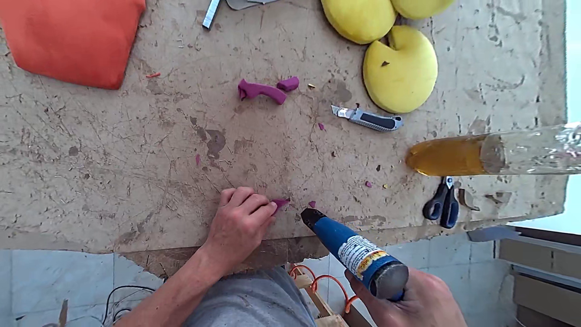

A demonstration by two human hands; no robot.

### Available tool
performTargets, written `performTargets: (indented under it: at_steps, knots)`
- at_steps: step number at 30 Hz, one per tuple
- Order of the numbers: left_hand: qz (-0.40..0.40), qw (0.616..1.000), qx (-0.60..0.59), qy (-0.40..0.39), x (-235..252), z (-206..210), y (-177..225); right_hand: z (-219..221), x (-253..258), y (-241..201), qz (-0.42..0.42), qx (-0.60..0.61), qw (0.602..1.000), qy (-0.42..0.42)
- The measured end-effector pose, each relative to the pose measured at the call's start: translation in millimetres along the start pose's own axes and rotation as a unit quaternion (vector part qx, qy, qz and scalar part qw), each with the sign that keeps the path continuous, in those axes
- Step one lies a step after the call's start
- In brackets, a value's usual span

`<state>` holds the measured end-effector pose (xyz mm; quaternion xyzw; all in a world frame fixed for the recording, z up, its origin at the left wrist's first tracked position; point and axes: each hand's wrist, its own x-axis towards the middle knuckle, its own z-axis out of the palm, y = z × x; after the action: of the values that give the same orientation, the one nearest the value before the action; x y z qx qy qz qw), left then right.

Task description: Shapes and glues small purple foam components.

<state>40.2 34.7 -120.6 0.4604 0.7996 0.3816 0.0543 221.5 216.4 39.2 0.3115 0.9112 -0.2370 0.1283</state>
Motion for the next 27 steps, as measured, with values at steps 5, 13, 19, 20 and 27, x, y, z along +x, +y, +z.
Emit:
performTargets:
  at_steps: [5,13,19,20,27]
  knots:
    - [-0.028,0.998,-0.055,-0.019,5,-3,1,7,-7,2,0.011,-0.006,1.0,0.018]
    - [-0.04,0.998,-0.039,-0.022,15,-2,3,22,-26,2,0.02,0.025,0.998,0.053]
    - [-0.002,0.998,-0.031,-0.06,23,-7,-9,32,-37,-13,0.036,0.066,0.996,0.037]
    - [0.003,0.998,-0.03,-0.062,23,-7,-11,34,-37,-16,0.033,0.06,0.997,0.034]
    - [0.008,0.995,-0.039,-0.093,29,-9,-14,42,-18,-28,-0.021,0.008,0.999,0.032]
